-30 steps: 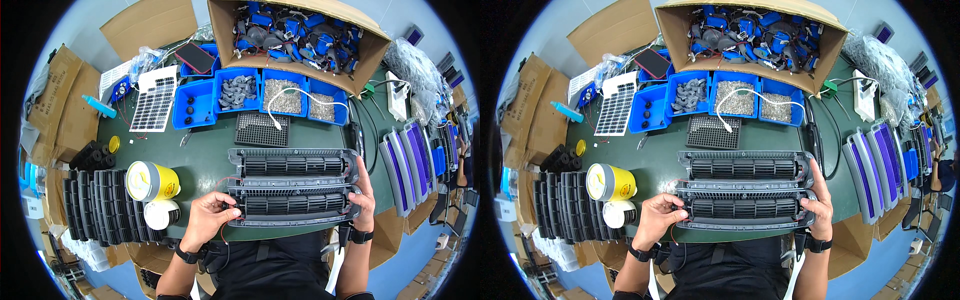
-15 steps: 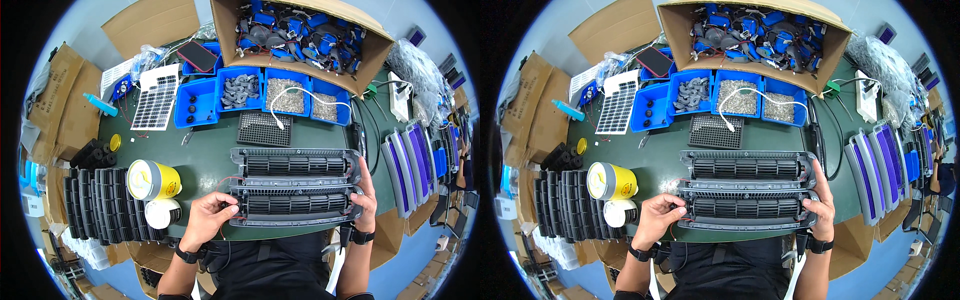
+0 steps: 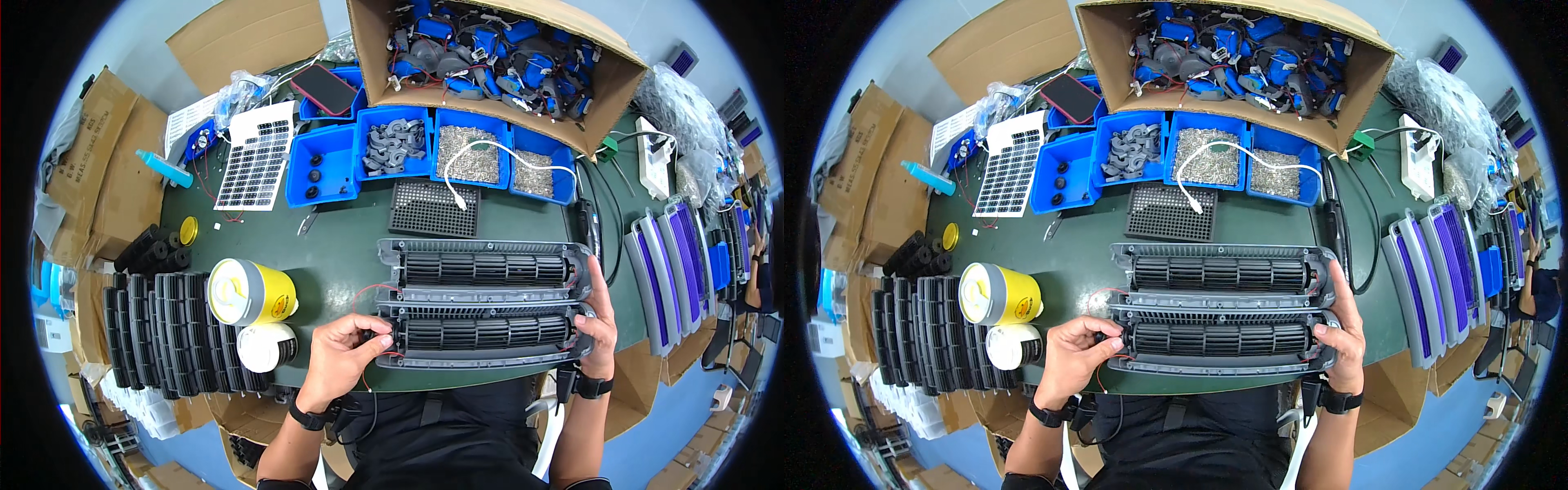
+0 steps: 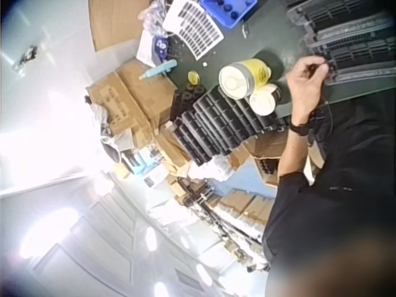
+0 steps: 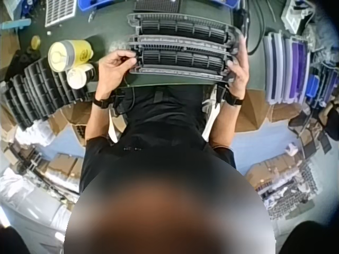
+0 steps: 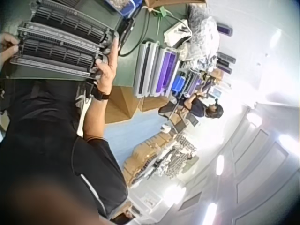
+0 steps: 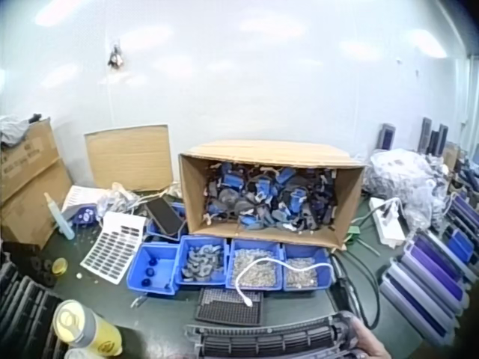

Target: The person assembles electronic devices by connecting wires to internal components, inserting small blue modules into grey housings, and using a heat gun to seal the units. They handle multiple grey and purple plastic casings, organizing them on the workbench throughout the process.

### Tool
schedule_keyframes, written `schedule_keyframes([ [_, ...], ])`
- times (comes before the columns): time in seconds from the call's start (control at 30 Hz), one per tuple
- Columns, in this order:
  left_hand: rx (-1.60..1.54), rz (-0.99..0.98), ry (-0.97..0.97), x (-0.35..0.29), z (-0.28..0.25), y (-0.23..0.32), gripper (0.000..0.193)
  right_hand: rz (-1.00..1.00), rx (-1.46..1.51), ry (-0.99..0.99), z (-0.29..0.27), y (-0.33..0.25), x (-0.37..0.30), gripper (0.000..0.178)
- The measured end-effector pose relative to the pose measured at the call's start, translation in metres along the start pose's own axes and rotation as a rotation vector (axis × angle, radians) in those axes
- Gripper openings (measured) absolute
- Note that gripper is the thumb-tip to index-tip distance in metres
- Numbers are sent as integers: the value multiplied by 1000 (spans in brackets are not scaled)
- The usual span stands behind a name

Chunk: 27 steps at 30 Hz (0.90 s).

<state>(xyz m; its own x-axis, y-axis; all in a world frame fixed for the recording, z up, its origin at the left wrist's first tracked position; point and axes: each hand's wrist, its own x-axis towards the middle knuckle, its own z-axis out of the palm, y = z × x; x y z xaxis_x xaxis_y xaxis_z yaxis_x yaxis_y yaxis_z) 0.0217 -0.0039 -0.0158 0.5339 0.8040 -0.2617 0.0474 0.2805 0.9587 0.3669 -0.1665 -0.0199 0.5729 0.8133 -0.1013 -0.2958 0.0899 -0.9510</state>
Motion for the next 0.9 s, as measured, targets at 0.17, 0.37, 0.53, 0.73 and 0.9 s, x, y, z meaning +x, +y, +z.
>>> schedule_keyframes([
  [0.17, -3, 65, -5, 0, 0, -5, 18, 9, 0, 7, -2, 1, -1, 106],
  [0.37, 41, 74, -2, 1, 1, -5, 16, 3, 15, -5, -1, 1, 0, 106],
  [0.53, 64, 69, 11, 0, 4, -6, 16, -7, 5, -5, 2, -1, 1, 106],
  [0.73, 160, 101, 118, -8, 7, 12, 19, 8, -9, 0, 1, -1, 0, 106],
  [0.9, 186, 183, 187, 0, -11, 43, 21, -4, -3, 15, 1, -1, 0, 105],
])
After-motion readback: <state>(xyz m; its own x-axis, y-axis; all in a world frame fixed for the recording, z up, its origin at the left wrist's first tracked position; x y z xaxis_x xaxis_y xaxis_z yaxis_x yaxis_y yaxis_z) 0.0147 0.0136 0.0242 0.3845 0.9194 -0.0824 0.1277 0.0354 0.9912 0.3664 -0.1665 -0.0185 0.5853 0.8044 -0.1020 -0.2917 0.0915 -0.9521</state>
